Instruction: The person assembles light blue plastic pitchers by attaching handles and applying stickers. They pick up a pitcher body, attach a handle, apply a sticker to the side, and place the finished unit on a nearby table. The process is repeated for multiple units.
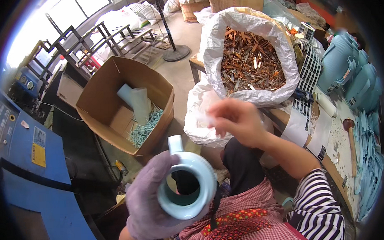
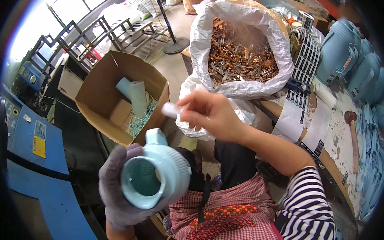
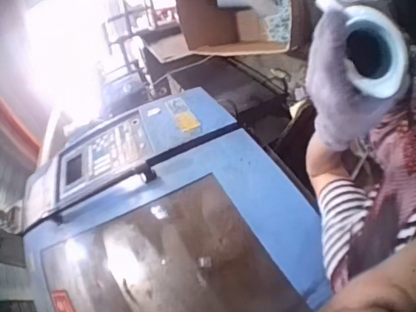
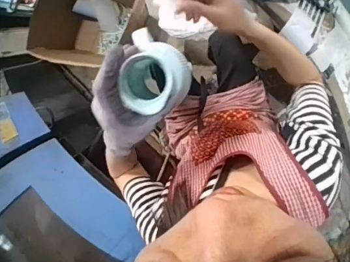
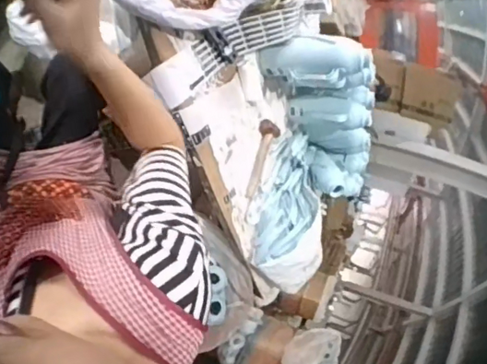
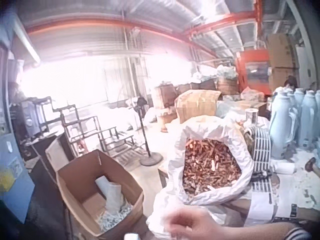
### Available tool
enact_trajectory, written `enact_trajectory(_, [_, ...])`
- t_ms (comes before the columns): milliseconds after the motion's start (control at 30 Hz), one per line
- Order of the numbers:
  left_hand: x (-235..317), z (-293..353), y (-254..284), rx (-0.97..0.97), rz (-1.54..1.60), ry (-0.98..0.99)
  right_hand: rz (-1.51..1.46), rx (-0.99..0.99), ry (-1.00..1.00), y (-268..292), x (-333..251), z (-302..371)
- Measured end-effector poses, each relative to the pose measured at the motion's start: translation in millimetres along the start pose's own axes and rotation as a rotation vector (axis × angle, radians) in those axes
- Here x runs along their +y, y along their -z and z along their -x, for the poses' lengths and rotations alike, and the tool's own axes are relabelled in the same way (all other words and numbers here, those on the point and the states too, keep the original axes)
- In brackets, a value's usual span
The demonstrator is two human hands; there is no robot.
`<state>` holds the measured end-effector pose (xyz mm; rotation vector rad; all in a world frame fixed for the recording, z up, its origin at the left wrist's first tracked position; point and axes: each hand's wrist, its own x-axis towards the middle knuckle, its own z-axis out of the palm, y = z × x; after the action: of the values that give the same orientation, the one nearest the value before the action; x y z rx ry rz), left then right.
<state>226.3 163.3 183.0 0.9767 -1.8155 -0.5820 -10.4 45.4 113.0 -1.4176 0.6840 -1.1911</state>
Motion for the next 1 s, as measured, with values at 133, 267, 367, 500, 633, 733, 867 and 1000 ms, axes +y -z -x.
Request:
enact_trajectory(133, [24, -16, 7, -0.328, -0.367, -0.234, 0.835, -0.489, 1.011, -20, -91, 34])
enact_trajectory(267, [21, -12, -4, -0.369, -0.409, -0.357, 1.007, -0.56, 1.047, -26, -113, 63])
enact_trajectory(367, [31, -8, -10, -0.463, -0.473, -0.386, 1.053, -0.708, 0.958, -27, -123, 72])
enact_trajectory(500, [29, -11, -21, -0.507, -0.415, -0.365, 1.043, -0.679, 0.875, -26, -111, 80])
enact_trajectory(633, [22, -12, -32, -0.482, -0.353, -0.38, 0.975, -0.679, 0.686, -23, -113, 76])
enact_trajectory(733, [20, -19, -39, -0.503, -0.304, -0.401, 1.026, -0.708, 0.598, -20, -117, 75])
enact_trajectory(867, [15, -27, -47, -0.524, -0.25, -0.424, 1.005, -0.721, 0.55, -9, -114, 74])
enact_trajectory(1000, [9, -35, -53, -0.56, -0.191, -0.415, 0.986, -0.746, 0.458, -2, -111, 70])
